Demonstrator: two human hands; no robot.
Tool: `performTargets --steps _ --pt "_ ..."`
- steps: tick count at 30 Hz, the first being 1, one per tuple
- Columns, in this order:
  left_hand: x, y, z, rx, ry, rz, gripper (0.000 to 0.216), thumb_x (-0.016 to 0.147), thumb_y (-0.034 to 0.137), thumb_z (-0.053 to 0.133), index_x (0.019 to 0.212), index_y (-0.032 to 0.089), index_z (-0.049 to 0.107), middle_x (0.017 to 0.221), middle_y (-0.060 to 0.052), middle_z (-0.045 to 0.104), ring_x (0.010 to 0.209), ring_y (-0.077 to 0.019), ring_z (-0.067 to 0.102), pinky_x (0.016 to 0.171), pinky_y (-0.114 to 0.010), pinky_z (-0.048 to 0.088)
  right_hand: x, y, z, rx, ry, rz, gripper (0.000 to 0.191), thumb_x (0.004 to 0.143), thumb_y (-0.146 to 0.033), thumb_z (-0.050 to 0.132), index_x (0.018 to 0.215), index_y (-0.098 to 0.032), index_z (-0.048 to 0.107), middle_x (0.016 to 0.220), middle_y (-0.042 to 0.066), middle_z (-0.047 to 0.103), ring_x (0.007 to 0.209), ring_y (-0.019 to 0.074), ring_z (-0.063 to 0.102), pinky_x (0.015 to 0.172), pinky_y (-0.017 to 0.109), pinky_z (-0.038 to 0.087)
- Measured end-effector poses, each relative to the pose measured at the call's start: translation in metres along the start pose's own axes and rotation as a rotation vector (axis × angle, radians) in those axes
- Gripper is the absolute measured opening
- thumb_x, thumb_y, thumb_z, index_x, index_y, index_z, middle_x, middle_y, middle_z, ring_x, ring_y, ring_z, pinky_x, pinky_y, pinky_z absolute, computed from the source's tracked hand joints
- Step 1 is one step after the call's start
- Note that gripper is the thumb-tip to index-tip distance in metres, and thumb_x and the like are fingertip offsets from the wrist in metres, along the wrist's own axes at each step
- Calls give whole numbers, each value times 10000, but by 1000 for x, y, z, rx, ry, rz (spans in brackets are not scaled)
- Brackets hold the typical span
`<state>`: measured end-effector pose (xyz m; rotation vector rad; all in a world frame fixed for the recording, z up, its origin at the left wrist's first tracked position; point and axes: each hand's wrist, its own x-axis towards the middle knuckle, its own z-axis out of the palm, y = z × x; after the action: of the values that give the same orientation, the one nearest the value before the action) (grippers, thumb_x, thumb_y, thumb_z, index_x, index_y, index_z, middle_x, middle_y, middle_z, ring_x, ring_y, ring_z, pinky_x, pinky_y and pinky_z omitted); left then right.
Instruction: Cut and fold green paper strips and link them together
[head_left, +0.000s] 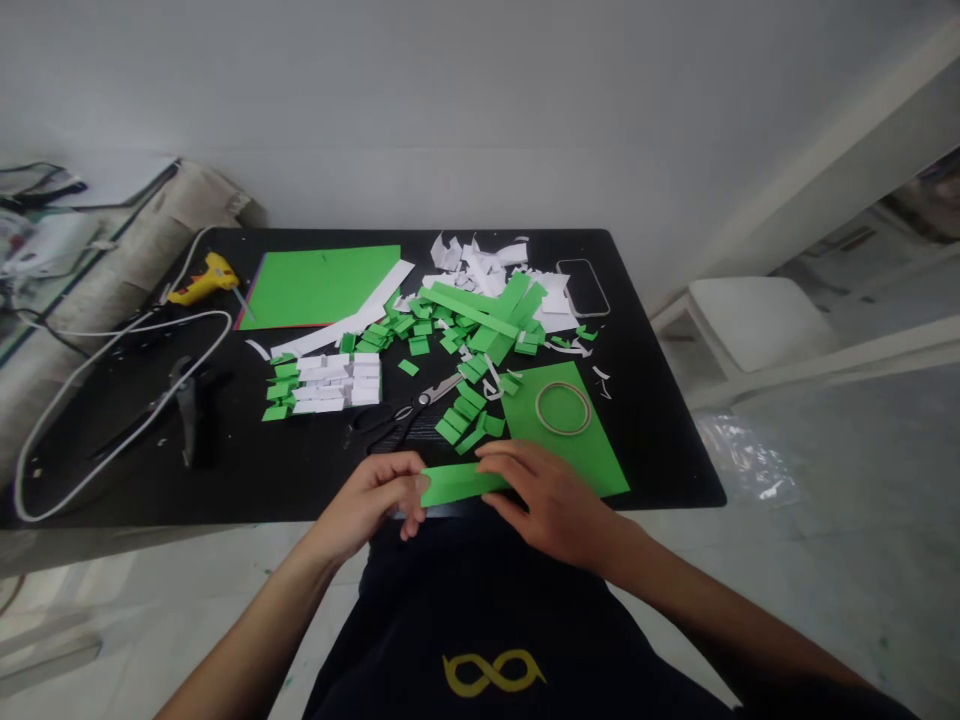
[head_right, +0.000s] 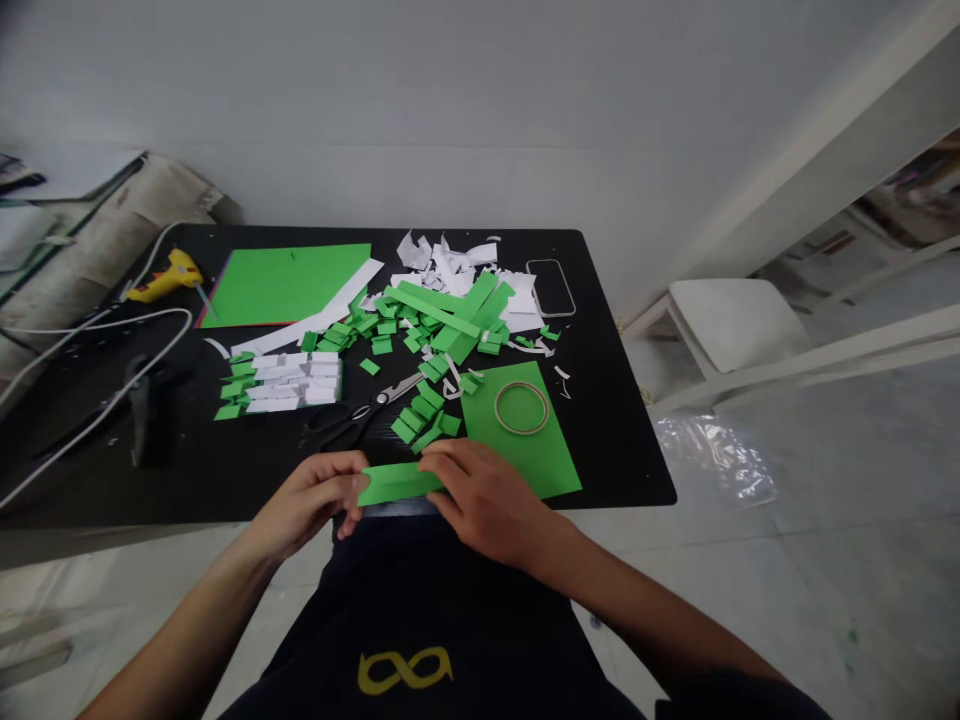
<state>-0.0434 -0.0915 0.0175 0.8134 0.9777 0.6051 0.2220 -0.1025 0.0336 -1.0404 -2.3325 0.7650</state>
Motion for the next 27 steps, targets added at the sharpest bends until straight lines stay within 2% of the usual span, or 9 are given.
performTargets --steps 5,7,9,11,13,15,20,24,27 --pt "-1 1 4 -53 -8 31 381 859 478 770 723 149 634 581 -25 662 454 -123 581 434 -220 464 3 3 0 79 -26 27 251 1003 -159 545 1235 -199 635 1252 146 737 1157 288 708 1001 449 575" --pt "0 2 1 58 23 126 452 935 538 695 720 146 631 588 -27 648 483 -118 578 480 -225 478 4 2 -3 141 -45 97 244 1014 -171 517 1209 -198 661 1173 130 763 1066 274 734 935 414 584" --pt "1 2 -1 205 113 291 464 985 544 646 745 147 627 630 -23 637 550 -116 580 548 -225 495 5 0 -6 216 -90 212 227 1016 -187 521 1163 -210 691 1053 98 785 932 249 749 837 369 584" --pt "2 0 -2 295 156 456 408 990 548 644 884 154 652 765 -37 667 671 -138 618 605 -231 515 8 -2 -9 277 -140 321 202 1005 -196 551 1129 -217 709 941 66 791 824 227 745 761 335 567" --pt "2 -2 0 340 95 522 402 967 545 679 1113 171 650 946 -65 699 806 -172 661 651 -245 537 10 -4 -11 319 -173 377 187 995 -189 570 1110 -213 716 879 48 790 782 213 743 737 317 547" --pt "2 -4 4 421 29 494 427 947 492 727 1227 183 633 979 -64 709 829 -173 674 675 -245 538 13 -7 -12 349 -192 390 180 991 -179 578 1101 -205 718 873 42 795 790 206 750 749 310 534" --pt "4 -5 11 517 27 337 252 976 417 699 993 166 699 658 2 684 537 -115 614 543 -212 489 17 -8 -18 406 -264 416 125 982 -212 633 1058 -214 731 870 24 795 793 197 756 758 310 525" --pt "4 -1 -1 464 106 341 258 955 417 725 969 161 701 640 -9 717 527 -118 638 530 -205 503 11 6 -34 461 -281 515 91 951 -273 699 997 -206 739 887 31 801 761 195 762 756 326 557" --pt "2 3 -12 403 183 348 272 947 424 742 976 160 681 621 3 704 525 -123 652 545 -212 530 3 21 -45 477 -214 601 171 926 -367 735 988 -207 741 879 38 804 712 197 766 713 340 587"
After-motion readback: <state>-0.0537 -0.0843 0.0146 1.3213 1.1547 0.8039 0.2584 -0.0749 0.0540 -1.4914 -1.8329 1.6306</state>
